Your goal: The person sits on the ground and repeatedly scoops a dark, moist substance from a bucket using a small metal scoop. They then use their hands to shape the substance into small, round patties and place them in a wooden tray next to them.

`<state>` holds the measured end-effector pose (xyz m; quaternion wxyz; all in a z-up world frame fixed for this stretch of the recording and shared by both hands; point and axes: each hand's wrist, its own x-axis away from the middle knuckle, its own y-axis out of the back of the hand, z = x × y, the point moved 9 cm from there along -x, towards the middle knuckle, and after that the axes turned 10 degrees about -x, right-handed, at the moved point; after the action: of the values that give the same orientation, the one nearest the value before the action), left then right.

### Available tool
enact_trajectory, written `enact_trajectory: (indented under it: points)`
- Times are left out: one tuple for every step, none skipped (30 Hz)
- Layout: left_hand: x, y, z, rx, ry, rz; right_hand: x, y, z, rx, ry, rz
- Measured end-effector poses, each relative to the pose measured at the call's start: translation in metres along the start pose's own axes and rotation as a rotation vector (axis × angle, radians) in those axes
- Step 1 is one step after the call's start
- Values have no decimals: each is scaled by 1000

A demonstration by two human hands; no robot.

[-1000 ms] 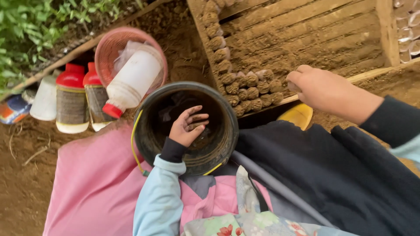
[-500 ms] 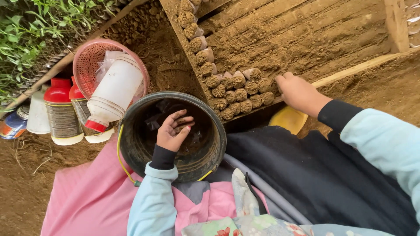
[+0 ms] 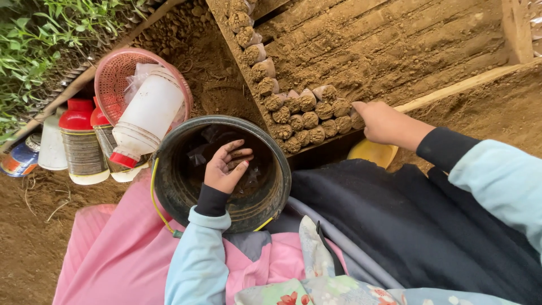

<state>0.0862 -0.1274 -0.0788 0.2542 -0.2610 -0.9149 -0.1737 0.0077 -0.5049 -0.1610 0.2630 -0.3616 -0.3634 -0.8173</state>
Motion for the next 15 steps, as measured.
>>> enact_trajectory:
  points:
    - [1, 0, -1, 1, 0, -3, 2, 1, 1, 2, 1, 1]
    - [1, 0, -2, -2, 4, -4, 3, 2, 0, 9, -22, 1]
    - [1, 0, -3, -5, 7, -3, 6, 4, -2, 15, -47, 0]
    - [2, -1, -4, -3, 6, -3, 5, 5, -2, 17, -47, 0]
    - [2, -1, -4, -11, 12, 4, 3, 5, -3, 20, -54, 15]
    - [2, -1, -5, -19, 18, 10, 2, 5, -3, 24, -60, 31]
    - [3, -1, -7, -19, 19, 9, 5, 9, 2, 25, -58, 33]
    - [4, -2, -8, -30, 19, 11, 8, 12, 6, 22, -74, 37]
    - [4, -3, -9, -40, 17, 16, 11, 16, 10, 20, -91, 41]
    - [4, -3, -8, -39, 17, 15, 12, 18, 11, 21, -91, 42]
    - [4, -3, -7, -48, 19, 17, 13, 20, 11, 16, -102, 34]
    - [4, -4, -7, -57, 21, 19, 14, 23, 12, 11, -112, 26]
    - [4, -4, -8, -56, 19, 18, 12, 22, 7, 12, -112, 25]
    - [5, -4, -9, -61, 25, 21, 10, 21, 3, 5, -109, 12]
    - [6, -4, -10, -66, 31, 23, 8, 21, -1, -3, -105, -1]
